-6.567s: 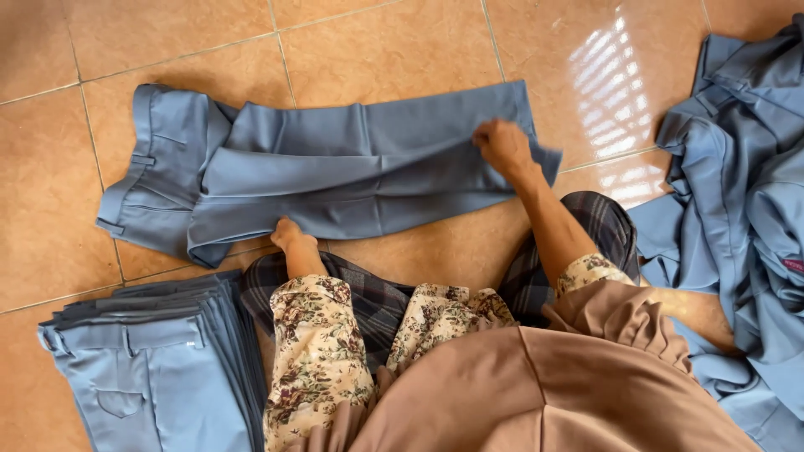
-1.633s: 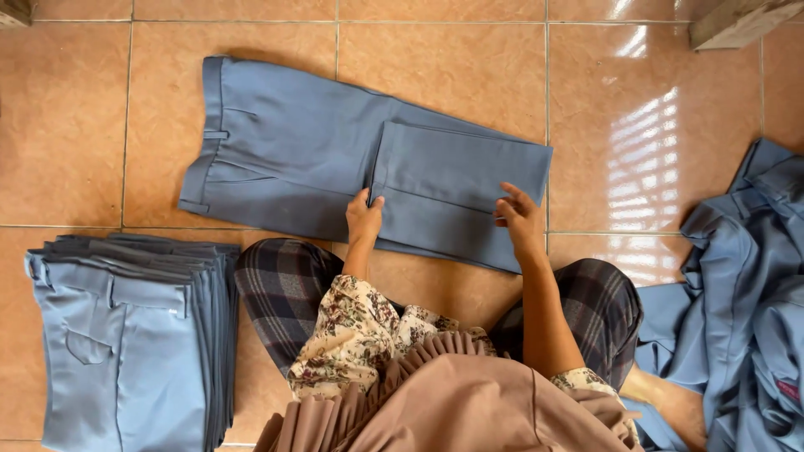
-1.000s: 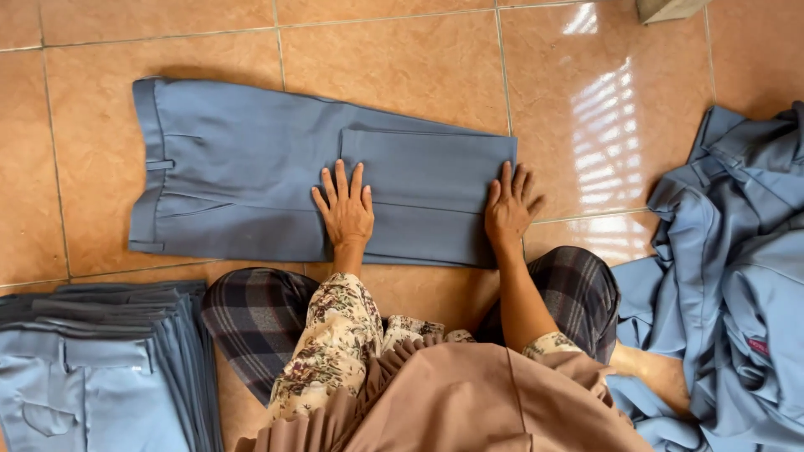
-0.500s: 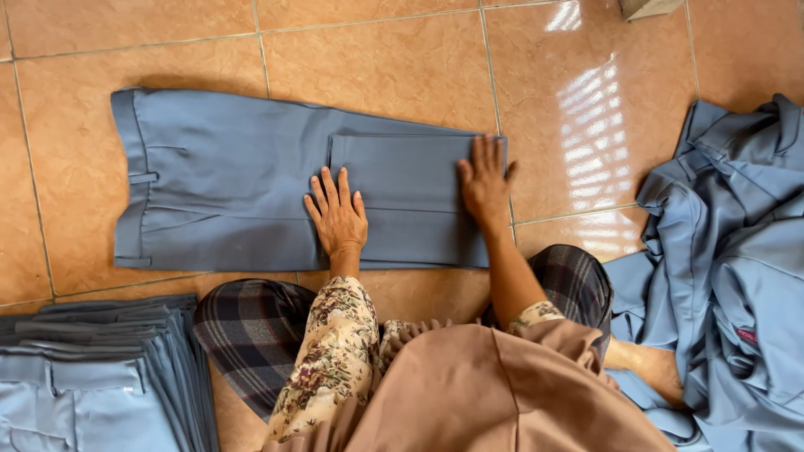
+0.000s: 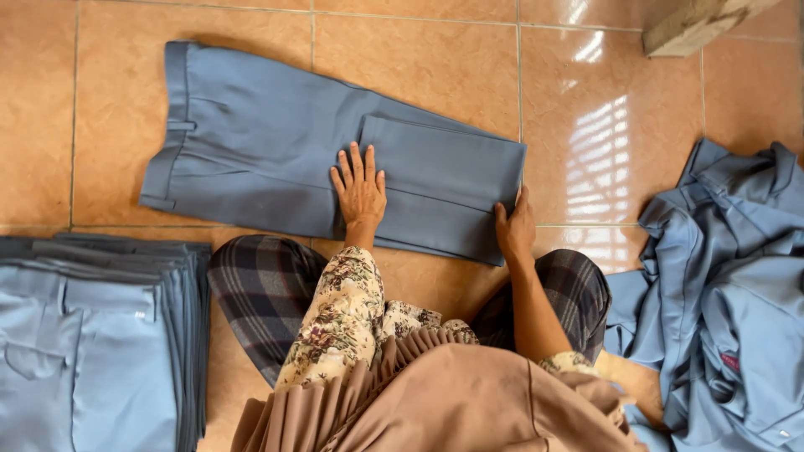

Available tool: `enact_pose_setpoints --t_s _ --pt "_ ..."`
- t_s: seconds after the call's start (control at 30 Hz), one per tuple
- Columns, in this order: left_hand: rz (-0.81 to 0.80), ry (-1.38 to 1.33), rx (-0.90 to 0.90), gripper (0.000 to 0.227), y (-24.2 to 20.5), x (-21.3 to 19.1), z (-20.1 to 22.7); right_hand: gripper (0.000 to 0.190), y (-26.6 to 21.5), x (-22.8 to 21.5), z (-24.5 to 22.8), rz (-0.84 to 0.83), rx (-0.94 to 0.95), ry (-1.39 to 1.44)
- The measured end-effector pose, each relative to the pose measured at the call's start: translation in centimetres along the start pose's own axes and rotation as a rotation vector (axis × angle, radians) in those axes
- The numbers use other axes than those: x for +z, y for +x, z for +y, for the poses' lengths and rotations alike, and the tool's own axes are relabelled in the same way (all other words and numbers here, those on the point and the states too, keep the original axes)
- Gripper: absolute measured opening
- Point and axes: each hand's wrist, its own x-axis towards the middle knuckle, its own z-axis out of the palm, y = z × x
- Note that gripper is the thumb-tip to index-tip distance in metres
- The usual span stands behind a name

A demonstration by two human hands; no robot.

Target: Folding blue trousers into neat rectangles and stacking them on the floor.

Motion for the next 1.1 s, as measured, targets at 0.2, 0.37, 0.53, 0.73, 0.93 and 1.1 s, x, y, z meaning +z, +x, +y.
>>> enact_pose_setpoints --t_s 0.2,0.37,0.53,0.73,0.93,1.1 --pt "-0.207 -0.185 -0.100 0.065 -4.3 -2.0 0.0 0.080 -0.5 4.1 5.6 -0.088 0.305 0.257" --pt "-0.316 -0.309 -0.191 0.070 -6.2 -0.4 -0.7 0.040 -1.3 -0.3 2.5 -0.180 0.572 1.217" --pt "-0.117 -0.426 -0.063 0.058 -7.2 -2.3 1.9 0.048 -1.1 -7.0 3.7 -0.170 0.632 1.554" --pt "-0.168 -0.470 0.078 0.046 -9.5 0.1 10.7 0.046 -3.1 -18.0 -3.9 -0.002 0.431 1.571" --pt "-0.820 -0.909 0.144 0.048 -10.0 1.0 17.1 0.041 -4.0 -18.7 -12.0 0.054 0.258 1.367" --pt "-0.962 -1.796 -0.728 0.066 -4.4 -1.8 8.9 0.080 -3.7 -11.4 -17.9 -0.172 0.171 1.239"
